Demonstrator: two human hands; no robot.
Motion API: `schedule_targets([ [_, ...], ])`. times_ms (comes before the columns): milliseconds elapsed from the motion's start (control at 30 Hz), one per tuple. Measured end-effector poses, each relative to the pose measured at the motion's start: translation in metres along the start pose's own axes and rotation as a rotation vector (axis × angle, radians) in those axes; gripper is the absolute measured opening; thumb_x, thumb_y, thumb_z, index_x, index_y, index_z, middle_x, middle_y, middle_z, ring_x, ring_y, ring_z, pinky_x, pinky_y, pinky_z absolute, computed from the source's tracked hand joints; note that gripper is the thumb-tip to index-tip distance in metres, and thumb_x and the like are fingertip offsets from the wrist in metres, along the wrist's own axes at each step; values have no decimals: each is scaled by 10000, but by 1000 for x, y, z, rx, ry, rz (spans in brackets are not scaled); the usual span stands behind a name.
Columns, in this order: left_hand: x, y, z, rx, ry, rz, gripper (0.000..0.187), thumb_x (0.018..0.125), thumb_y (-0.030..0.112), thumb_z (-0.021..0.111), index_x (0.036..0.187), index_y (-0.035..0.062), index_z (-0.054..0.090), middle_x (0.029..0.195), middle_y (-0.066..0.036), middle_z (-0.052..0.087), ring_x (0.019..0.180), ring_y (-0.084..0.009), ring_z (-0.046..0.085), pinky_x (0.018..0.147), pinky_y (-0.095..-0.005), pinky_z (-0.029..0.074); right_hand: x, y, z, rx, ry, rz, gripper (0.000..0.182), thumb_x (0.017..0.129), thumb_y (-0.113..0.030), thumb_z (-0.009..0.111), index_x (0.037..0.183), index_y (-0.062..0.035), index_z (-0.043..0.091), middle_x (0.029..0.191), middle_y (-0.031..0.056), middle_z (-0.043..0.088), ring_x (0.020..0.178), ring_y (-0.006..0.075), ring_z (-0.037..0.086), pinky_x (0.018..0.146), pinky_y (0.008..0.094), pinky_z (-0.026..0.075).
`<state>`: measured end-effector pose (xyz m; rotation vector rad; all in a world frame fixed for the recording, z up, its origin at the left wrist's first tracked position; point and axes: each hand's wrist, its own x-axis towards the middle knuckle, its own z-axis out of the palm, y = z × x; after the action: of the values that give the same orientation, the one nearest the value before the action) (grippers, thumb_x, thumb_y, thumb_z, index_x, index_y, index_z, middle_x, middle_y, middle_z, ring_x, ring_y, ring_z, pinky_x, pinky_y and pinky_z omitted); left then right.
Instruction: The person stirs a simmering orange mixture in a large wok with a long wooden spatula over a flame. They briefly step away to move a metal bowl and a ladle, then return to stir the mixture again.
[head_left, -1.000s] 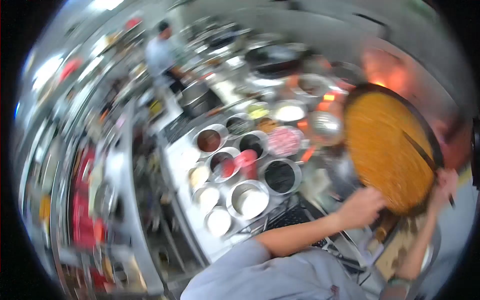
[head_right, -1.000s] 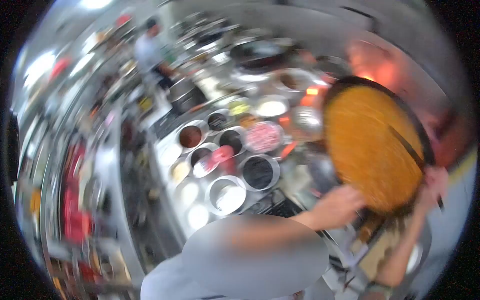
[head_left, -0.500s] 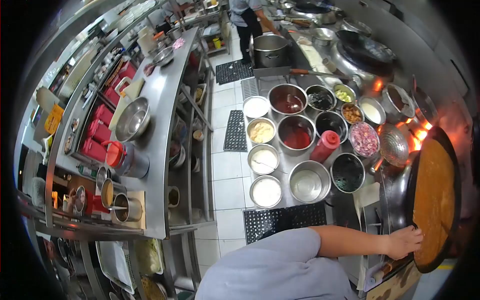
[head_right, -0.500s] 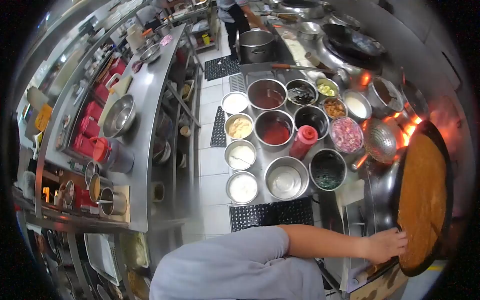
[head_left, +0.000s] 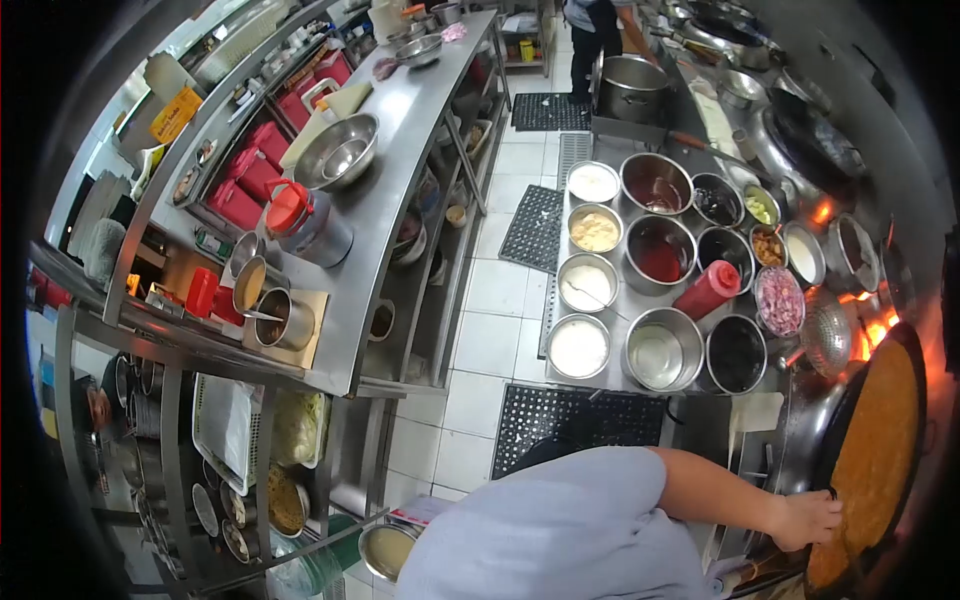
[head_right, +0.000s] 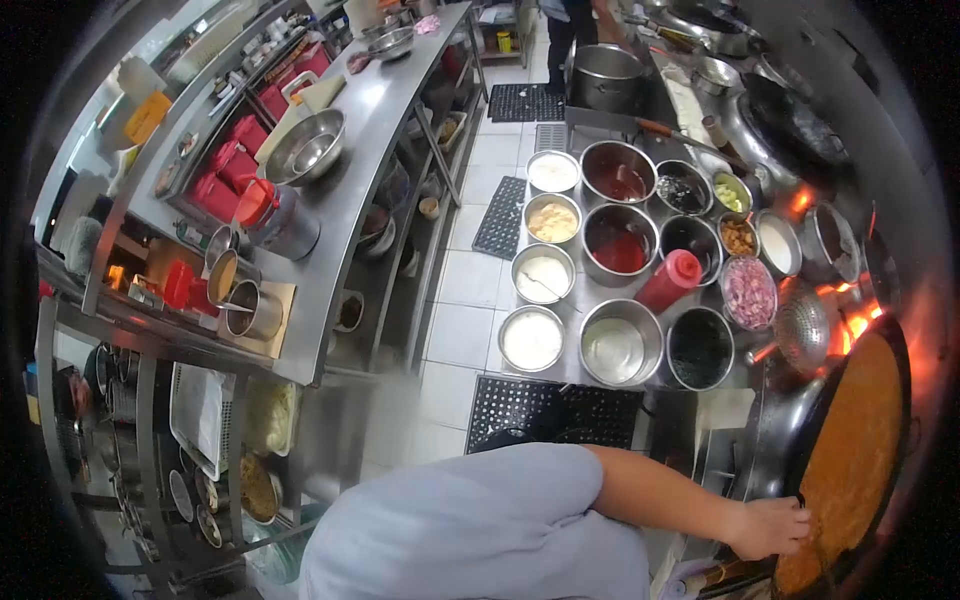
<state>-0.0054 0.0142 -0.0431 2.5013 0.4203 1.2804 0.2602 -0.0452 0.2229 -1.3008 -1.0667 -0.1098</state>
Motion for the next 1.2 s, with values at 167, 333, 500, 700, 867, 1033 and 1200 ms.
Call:
schedule_targets([
  [167,6,13,-5,79,-24,-86,254,763,182,609,998,88,625,1044,-91,534,1089,-262,464,862,-410,388,3,64,-41,114,54,24,323,993,-197,508,705,-112,390,630,-7,357,541,114,345,536,293,315],
  [333,15,21,-11,32,-15,-153,253,717,139,632,956,64,596,972,-130,538,978,-324,522,791,-427,444,-4,136,-115,360,160,74,319,989,-181,508,703,-111,384,643,-13,344,556,108,332,545,297,303],
  [500,30,31,-10,114,-60,-177,283,718,93,698,978,48,596,941,-145,540,952,-355,525,832,-446,449,-51,150,-110,948,53,112,309,984,-142,481,696,-109,376,630,-22,314,554,104,319,571,289,320],
  [700,37,41,2,248,-54,-194,333,741,117,748,1037,50,610,996,-146,555,997,-367,522,877,-450,446,-88,127,-18,876,320,-31,396,1039,-256,398,671,-112,378,543,-6,293,469,123,264,485,310,278],
  [867,39,45,6,311,-76,-210,321,756,113,724,1049,48,609,984,-139,552,1005,-352,512,883,-439,436,-120,143,31,752,131,-311,338,1017,-156,432,690,-70,432,588,20,400,493,159,388,507,322,363],
  [1033,39,48,5,320,-63,-191,331,753,105,722,1059,56,606,962,-135,538,1001,-348,502,870,-442,430,-116,162,47,424,-238,-616,251,943,-34,474,695,1,475,643,76,503,547,191,474,521,309,402],
  [1200,33,46,3,271,-49,-152,339,739,101,737,1049,61,605,984,-140,544,991,-361,501,870,-458,412,-75,166,19,413,-141,-323,358,994,-107,467,650,-7,452,619,53,484,587,164,492,558,306,422],
])
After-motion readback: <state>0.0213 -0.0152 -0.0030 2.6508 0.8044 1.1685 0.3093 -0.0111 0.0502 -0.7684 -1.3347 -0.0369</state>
